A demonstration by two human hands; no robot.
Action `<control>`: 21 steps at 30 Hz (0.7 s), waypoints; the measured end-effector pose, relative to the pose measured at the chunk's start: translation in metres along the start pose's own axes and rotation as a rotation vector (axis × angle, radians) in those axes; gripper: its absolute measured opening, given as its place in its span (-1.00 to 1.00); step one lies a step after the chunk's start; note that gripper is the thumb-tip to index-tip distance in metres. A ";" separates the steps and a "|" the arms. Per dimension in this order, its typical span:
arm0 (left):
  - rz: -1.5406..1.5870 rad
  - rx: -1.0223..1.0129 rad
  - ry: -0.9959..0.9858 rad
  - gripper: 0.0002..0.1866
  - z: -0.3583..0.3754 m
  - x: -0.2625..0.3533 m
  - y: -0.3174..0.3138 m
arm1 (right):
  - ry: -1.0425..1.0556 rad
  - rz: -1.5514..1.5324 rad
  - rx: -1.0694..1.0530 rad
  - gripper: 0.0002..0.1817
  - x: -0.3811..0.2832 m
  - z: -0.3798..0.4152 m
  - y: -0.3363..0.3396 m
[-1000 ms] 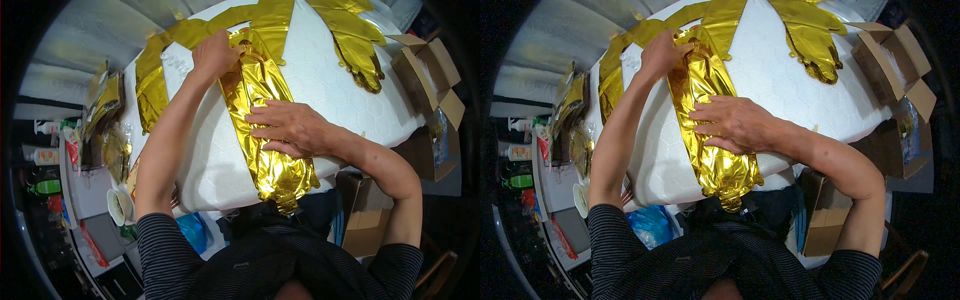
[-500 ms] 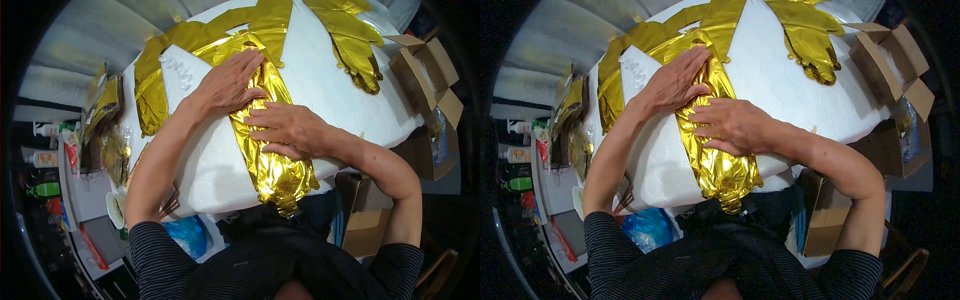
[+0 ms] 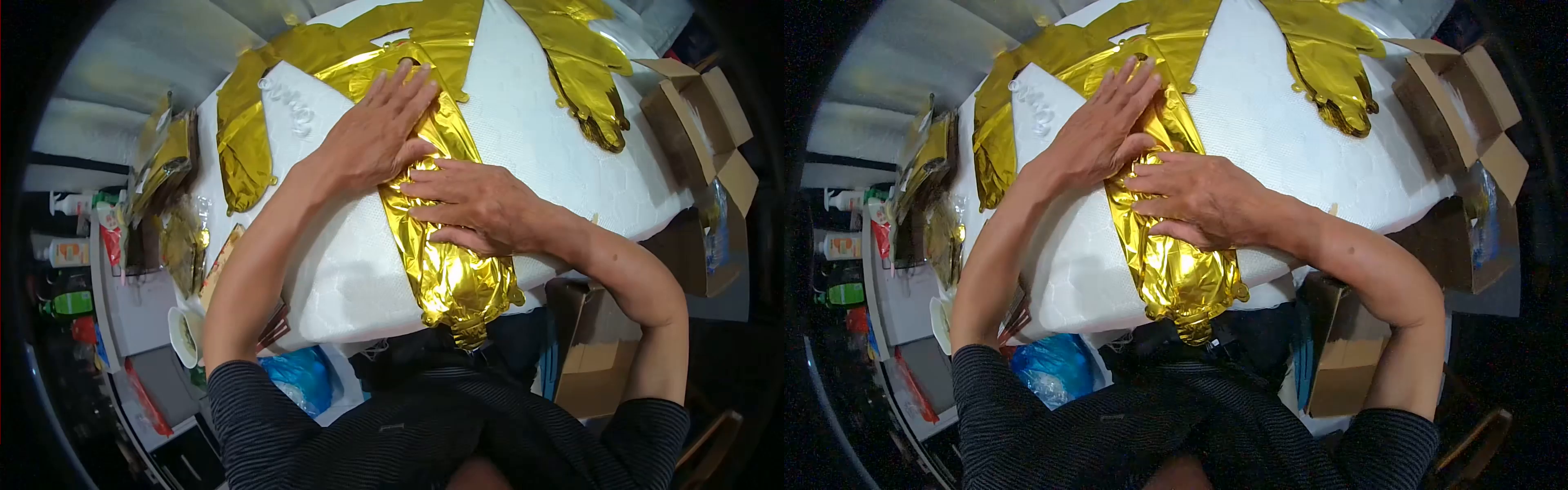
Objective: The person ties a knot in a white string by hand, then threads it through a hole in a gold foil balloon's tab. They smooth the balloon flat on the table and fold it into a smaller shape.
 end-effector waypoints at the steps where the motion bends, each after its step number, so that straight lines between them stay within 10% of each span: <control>1: -0.025 0.009 -0.071 -0.21 0.001 0.008 0.003 | -0.005 -0.018 -0.010 -0.63 0.000 0.000 0.001; 11: 0.115 0.007 -0.116 -0.29 0.012 -0.001 -0.016 | -0.018 -0.060 0.039 -0.67 0.002 -0.002 0.001; 17: 0.038 0.035 -0.156 -0.30 0.014 -0.006 -0.029 | -0.266 -0.626 -0.069 -0.62 0.034 0.008 0.011; 21: 0.047 0.064 -0.099 -0.25 0.014 -0.004 -0.028 | -0.017 -0.038 0.015 -0.55 0.030 0.028 0.051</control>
Point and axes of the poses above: each hand's wrist, its own z-axis away from the middle knuckle, its own y-axis out of the back of the hand, x = y × z, the point moved 5 cm from there along -z, towards the middle knuckle, and after that the axes turned 12 degrees about z, right-handed, at the moved point
